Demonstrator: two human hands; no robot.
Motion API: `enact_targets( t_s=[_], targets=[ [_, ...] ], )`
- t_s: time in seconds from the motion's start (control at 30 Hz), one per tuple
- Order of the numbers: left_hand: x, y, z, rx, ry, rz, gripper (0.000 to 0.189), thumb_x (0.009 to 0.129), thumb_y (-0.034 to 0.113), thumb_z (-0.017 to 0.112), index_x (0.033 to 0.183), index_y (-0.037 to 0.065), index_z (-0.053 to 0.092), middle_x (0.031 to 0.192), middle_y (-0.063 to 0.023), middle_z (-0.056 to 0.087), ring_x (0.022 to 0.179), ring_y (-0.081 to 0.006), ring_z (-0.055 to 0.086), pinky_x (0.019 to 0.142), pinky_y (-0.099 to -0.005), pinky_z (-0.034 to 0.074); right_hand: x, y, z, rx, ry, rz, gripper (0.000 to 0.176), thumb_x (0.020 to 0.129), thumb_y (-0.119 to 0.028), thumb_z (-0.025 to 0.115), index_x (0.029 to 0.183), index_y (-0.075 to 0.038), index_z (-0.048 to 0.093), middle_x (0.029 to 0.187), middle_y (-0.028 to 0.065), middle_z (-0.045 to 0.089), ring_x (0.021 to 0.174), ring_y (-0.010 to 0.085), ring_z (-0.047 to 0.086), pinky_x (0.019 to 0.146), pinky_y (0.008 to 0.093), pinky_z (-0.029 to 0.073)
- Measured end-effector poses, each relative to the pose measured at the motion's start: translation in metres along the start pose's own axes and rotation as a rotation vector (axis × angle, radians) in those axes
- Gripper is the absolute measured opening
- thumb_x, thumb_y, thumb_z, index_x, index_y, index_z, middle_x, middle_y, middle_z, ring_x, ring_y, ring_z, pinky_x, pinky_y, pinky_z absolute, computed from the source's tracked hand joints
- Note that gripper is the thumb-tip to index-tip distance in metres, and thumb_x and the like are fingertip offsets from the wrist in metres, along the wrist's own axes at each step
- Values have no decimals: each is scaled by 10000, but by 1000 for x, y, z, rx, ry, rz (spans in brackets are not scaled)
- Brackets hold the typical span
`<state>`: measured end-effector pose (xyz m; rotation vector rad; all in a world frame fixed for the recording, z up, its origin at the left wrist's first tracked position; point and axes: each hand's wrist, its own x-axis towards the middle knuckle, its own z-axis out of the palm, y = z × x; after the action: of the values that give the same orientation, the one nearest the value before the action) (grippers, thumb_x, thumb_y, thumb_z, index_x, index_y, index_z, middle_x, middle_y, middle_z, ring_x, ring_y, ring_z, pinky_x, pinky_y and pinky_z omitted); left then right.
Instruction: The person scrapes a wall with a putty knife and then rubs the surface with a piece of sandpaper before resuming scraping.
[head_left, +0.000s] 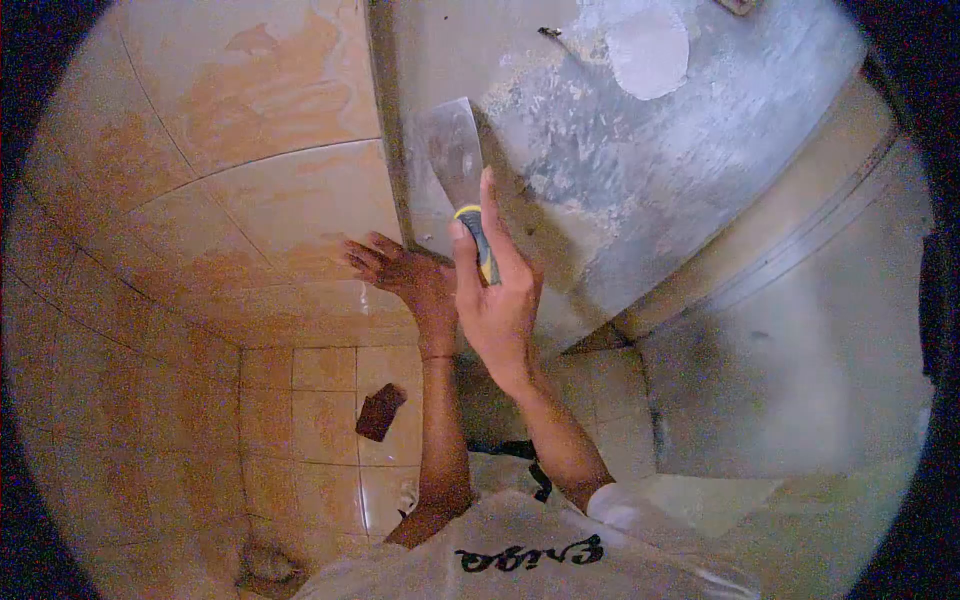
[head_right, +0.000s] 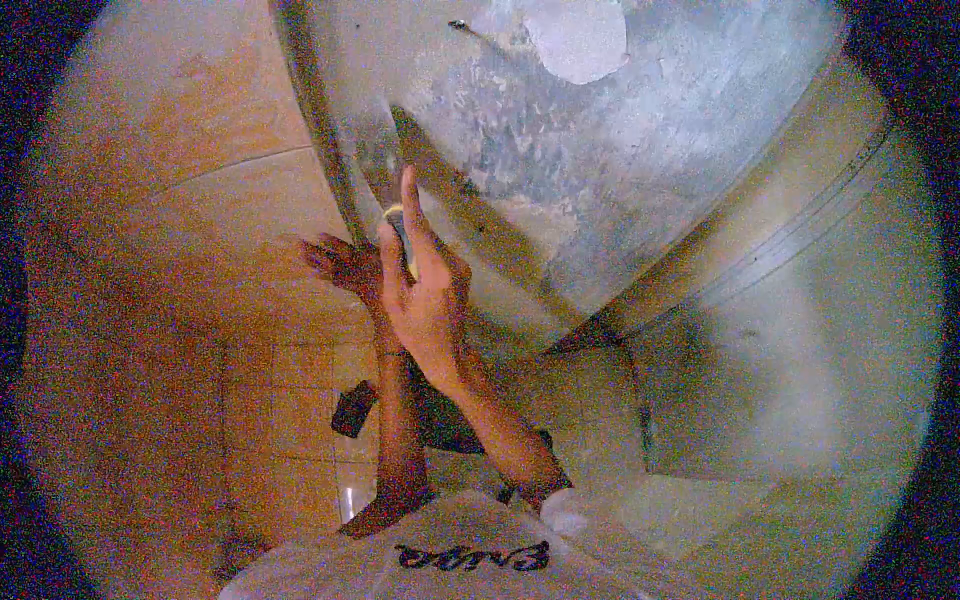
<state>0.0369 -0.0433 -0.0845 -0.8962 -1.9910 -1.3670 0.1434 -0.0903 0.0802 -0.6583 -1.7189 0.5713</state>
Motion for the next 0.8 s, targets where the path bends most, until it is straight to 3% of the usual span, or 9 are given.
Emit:
enact_targets(
  t_s=[0.03,0.07,0.13,0.37,0.43,0.47,0.53,0.73,0.8],
  targets=[
    [3,2,-1,-9,36,9,1103,932,459,665,1635,54,-81,1668,-331,-113,1531,-560,-87,1211,-684,-7,1,1,0,-23,2,-41,584,1029,-131,613,1580,-111,419,1054,251,728,794,319,731,697,386,557],
    [5,3,-3,-11,41,8,1103,932,459,665,1635,54,-81,1668,-331,-113,1531,-560,-87,1211,-684,-7,1,1,1,-22,2,-47,584,1029,-131,613,1580,-111,419,1054,251,728,794,319,731,697,386,557],
    [2,1,-6,-49,-14,-9,1090,938,459,652,1635,52,-80,1667,-339,-103,1532,-557,-96,1210,-685,-14,4,-6,1,5,26,-3,507,1030,-134,619,1512,-35,498,1324,263,656,1162,244,688,921,371,533],
    [3,2,-3,52,-31,-34,1091,941,490,633,1629,32,-80,1661,-350,-100,1526,-565,-112,1201,-696,-39,5,-11,-2,51,-104,238,503,1027,-120,616,1509,-37,503,1339,262,648,1212,247,666,955,376,521],
    [23,28,-31,-279,-349,-502,1117,930,524,641,1624,20,-73,1659,-351,-106,1526,-564,-108,1200,-697,-39,7,-9,3,-30,24,-11,497,1028,-114,615,1506,-32,507,1271,267,680,1111,198,693,898,366,539],
    [15,19,-21,-279,-351,-500,1117,930,524,641,1624,20,-73,1659,-351,-106,1526,-564,-108,1200,-697,-39,5,-8,2,-30,26,-9,497,1028,-114,615,1506,-32,507,1271,267,680,1111,198,693,898,366,539],
    [-1,-3,7,54,-6,-43,1090,948,516,627,1623,20,-71,1658,-348,-117,1527,-567,-87,1201,-700,-28,1,-9,0,-11,3,10,497,1028,-116,617,1504,-25,505,1283,262,677,1093,189,698,891,359,542],
    [-6,-4,4,55,13,-3,1079,955,507,623,1621,18,-70,1659,-344,-122,1528,-567,-80,1200,-702,-24,-4,-14,-2,79,-74,218,506,1027,-131,621,1508,-31,499,1391,254,615,1215,277,672,957,373,527],
    [0,-2,6,56,37,13,1074,958,504,621,1621,17,-70,1659,-343,-125,1528,-567,-78,1199,-702,-22,-1,-10,2,22,-31,125,508,1028,-136,622,1511,-38,498,1345,261,637,1131,265,702,908,369,538]
  ],
)
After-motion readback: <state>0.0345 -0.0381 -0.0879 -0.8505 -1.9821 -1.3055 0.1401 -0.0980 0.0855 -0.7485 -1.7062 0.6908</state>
